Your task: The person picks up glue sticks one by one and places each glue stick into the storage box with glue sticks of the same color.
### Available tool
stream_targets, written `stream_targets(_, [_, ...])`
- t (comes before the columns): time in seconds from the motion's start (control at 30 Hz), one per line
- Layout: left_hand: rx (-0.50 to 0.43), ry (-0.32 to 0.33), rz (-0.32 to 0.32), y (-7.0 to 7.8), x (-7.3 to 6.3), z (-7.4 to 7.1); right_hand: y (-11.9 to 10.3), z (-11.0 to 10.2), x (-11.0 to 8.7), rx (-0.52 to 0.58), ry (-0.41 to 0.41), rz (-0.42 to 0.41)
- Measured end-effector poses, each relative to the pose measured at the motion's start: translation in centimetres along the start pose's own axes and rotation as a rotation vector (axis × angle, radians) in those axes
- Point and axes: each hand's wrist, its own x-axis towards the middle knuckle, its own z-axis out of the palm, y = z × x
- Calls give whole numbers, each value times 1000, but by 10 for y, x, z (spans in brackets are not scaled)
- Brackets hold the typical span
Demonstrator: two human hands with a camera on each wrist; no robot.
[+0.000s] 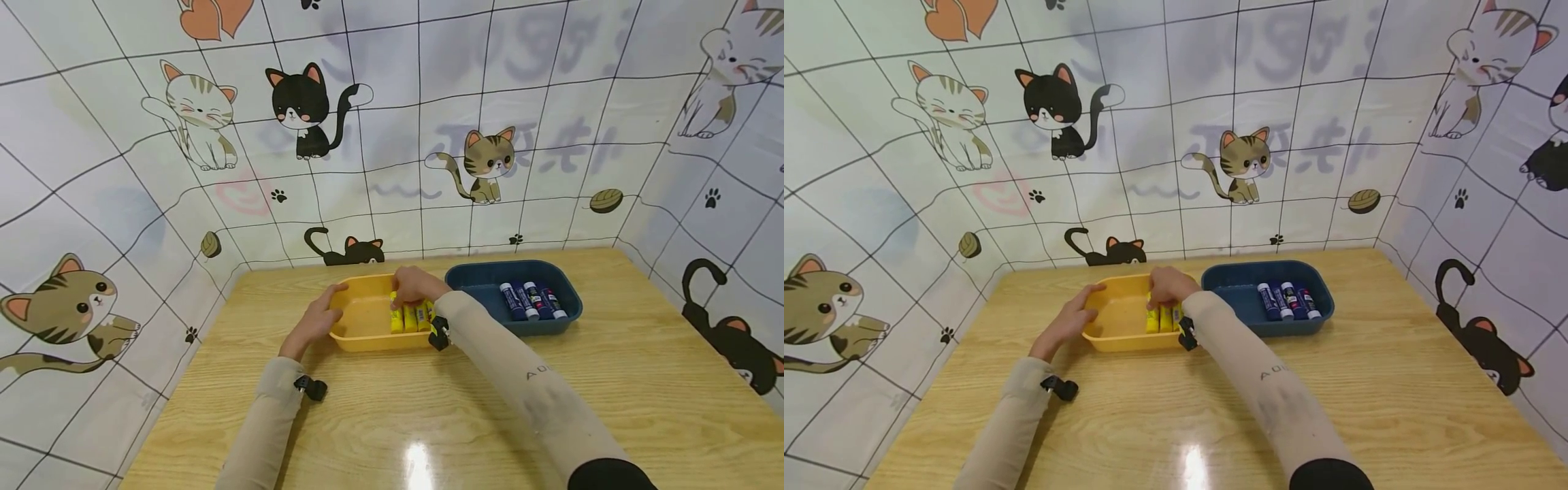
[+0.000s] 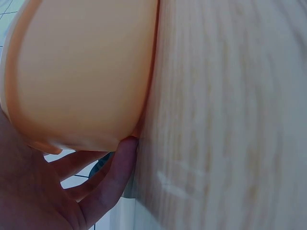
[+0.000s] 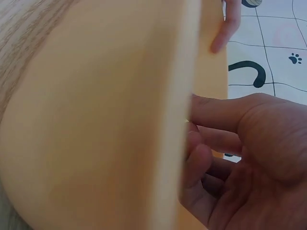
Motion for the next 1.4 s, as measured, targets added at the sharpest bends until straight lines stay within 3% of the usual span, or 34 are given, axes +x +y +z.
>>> stream_targets(0.27, [-1,6,0,0,0,0,3,2,-4,36,-20,10])
stream_targets(0.53, [4,11,-10,1,1,1,1,0,-5,-31,-30,23])
stream_targets(0.7, [6,10,-9,1,1,1,2,-3,-11,-41,-35,-21])
stream_targets(0.8, [10,11,-10,1,1,0,5,-7,-18,23,-37,-53])
stream_targets(0.93, [17,13,-18,0,1,0,11,-14,-31,120,-6,-101])
stream_targets(1.1, [24,12,-17,-2,0,0,23,-19,-57,136,122,-187])
stream_targets(1.23, [15,12,-18,-1,-1,0,41,-17,-84,143,214,-250])
stream_targets(1.4, [3,1,-8,1,-1,0,69,-10,-121,166,248,-308])
